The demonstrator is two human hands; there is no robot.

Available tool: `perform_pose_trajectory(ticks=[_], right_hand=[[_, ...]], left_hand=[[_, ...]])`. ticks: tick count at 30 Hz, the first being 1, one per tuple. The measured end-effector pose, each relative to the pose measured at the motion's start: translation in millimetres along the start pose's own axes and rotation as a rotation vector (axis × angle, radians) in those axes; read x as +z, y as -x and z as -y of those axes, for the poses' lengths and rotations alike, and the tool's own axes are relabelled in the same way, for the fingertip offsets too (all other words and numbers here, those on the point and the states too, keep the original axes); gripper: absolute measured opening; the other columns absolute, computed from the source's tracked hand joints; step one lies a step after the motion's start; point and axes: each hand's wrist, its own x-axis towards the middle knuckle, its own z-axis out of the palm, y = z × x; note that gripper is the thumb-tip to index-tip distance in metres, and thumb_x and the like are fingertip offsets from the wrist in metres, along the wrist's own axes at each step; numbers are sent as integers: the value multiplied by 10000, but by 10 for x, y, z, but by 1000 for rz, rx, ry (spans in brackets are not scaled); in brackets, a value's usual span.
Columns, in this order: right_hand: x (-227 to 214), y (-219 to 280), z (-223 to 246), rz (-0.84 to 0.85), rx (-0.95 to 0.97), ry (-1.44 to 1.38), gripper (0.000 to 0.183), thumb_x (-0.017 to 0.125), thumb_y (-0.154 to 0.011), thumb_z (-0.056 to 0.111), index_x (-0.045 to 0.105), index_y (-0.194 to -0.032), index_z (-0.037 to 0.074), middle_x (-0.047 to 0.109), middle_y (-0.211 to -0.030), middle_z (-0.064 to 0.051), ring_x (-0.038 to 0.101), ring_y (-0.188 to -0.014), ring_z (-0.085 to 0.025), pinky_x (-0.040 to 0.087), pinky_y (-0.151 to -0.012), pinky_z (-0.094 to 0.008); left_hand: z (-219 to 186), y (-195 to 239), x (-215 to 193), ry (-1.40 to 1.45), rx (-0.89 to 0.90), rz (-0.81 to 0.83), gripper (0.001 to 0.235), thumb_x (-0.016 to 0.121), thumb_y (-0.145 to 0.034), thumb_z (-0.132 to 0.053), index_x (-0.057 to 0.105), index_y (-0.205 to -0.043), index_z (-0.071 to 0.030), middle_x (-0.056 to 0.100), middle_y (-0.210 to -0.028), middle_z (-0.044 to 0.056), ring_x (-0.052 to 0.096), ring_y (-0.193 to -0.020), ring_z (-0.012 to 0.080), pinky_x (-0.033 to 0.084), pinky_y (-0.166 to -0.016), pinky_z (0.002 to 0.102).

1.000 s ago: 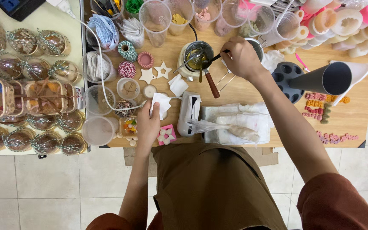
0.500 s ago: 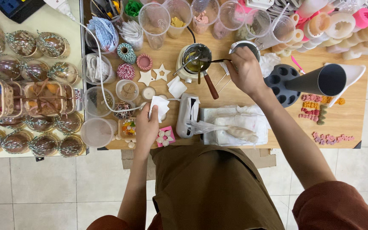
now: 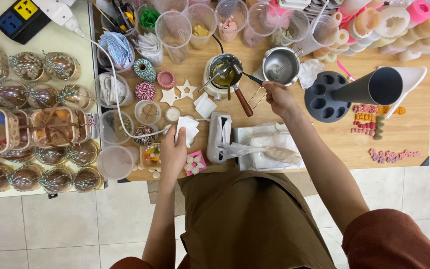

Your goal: The person cleans a metal pot containing melted yellow wax by scraping the interior with a tool and wiping the tool with a white cloth.

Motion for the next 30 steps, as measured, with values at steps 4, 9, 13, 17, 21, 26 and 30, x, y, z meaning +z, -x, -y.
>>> perform_pose_trajectory(ticks=[4,9,13,17,21,26,30], right_hand=[[10,72,21,-39,-82,99,103,726,-951,141,745,-1003,54,582,-742,36,478,-651,-64,397,-621,-255],[182,313,208,-106,-314,372,155,722,-953,174,750,-1035,45,659,-826,46,517,-709,-29,428,-640,-225],[317,473,372,-154,-377,464,197,731,-958,201,751,-1040,22,609,-769,41,485,-683,-41,381,-585,-242],[371,586,461,-171,-444,538,200,731,-964,195,754,-1044,13,583,-739,43,454,-665,-43,382,-590,-244],[415,600,495,-195,-426,546,197,731,-959,192,758,-1038,14,570,-729,44,446,-657,-41,376,-582,-246],[364,546,481,-207,-373,498,191,732,-951,204,765,-1031,33,598,-752,51,462,-657,-40,378,-578,-245],[297,474,407,-165,-302,357,171,729,-942,192,769,-1021,46,657,-822,41,516,-702,-59,426,-615,-246]], left_hand=[[-19,2,-4,-35,-24,9,333,548,-1044,-316,658,-1154,-22,700,-841,196,638,-718,312,488,-709,414],[-28,17,3,55,74,-1,356,537,-1047,-303,644,-1211,-6,719,-894,182,669,-762,250,507,-733,389],[-23,10,6,48,6,19,363,539,-1043,-301,651,-1216,-2,724,-892,193,653,-751,275,511,-739,394],[-7,15,9,30,1,9,354,543,-1044,-294,658,-1211,-4,724,-891,195,661,-765,283,510,-754,397],[-30,17,-7,31,73,-11,347,545,-1055,-289,651,-1214,1,719,-913,192,672,-792,276,511,-763,399],[-81,21,-17,13,-6,12,360,541,-1041,-287,647,-1241,-8,713,-884,202,644,-747,303,498,-739,407],[-42,29,-10,49,-5,27,362,544,-1048,-287,650,-1244,-2,695,-844,200,592,-705,296,488,-712,392]])
